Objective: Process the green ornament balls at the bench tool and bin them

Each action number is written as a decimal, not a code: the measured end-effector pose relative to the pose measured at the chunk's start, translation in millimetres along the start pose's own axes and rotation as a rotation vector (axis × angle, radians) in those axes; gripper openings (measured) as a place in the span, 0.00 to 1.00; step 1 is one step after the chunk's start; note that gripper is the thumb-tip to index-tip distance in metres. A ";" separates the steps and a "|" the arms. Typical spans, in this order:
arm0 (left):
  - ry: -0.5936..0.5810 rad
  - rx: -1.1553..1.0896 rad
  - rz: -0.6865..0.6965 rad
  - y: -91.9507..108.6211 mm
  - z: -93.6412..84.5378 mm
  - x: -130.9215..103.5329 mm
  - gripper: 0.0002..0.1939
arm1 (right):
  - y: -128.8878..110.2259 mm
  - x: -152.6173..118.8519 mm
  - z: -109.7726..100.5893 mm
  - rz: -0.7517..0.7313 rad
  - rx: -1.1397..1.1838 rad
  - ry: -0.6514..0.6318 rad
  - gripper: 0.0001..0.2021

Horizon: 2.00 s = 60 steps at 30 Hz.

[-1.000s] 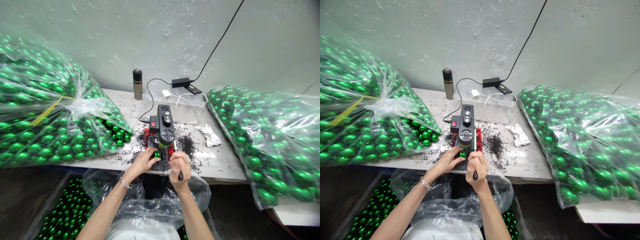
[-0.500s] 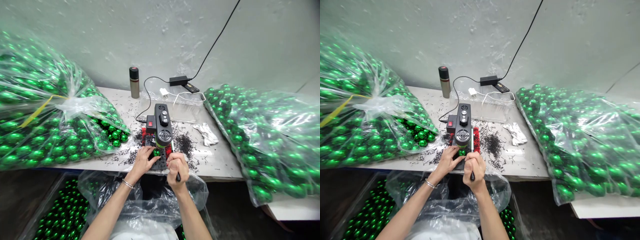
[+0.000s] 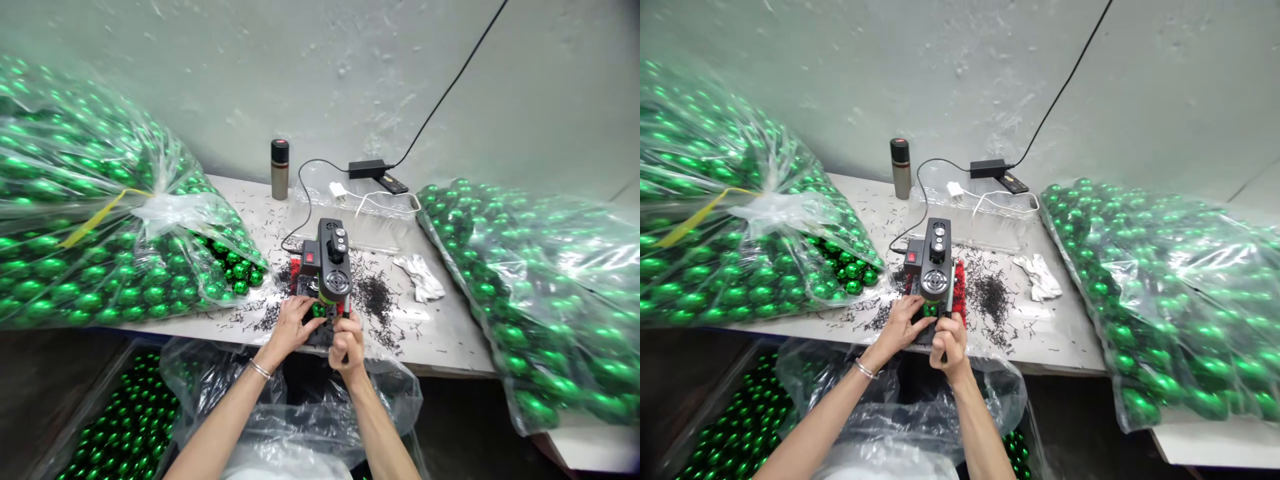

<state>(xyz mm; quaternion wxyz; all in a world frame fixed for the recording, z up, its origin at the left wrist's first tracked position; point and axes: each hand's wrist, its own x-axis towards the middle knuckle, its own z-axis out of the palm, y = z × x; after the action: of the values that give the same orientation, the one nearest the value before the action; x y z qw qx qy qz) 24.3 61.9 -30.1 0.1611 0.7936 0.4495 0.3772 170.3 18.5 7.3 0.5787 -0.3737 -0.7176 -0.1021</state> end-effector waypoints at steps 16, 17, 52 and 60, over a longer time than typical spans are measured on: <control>-0.056 0.002 0.180 33.6 -36.4 -51.5 0.22 | -32.7 65.5 -20.0 0.253 0.109 0.115 0.17; -0.091 0.017 0.224 37.8 -39.2 -62.5 0.24 | -32.2 63.4 -19.2 0.248 0.101 0.125 0.16; -0.049 -0.269 -0.270 5.8 -13.7 -1.1 0.18 | -28.8 49.8 -14.6 0.227 0.126 0.117 0.15; -0.140 -0.044 -0.006 10.6 -21.1 0.7 0.16 | -29.0 47.2 -14.2 0.248 0.123 0.114 0.14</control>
<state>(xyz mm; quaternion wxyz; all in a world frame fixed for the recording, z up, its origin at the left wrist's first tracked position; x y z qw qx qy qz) 15.0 55.0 -9.5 0.2107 0.8128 0.4312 0.3302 159.6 9.7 62.9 0.6484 -0.4170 -0.6369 -0.0068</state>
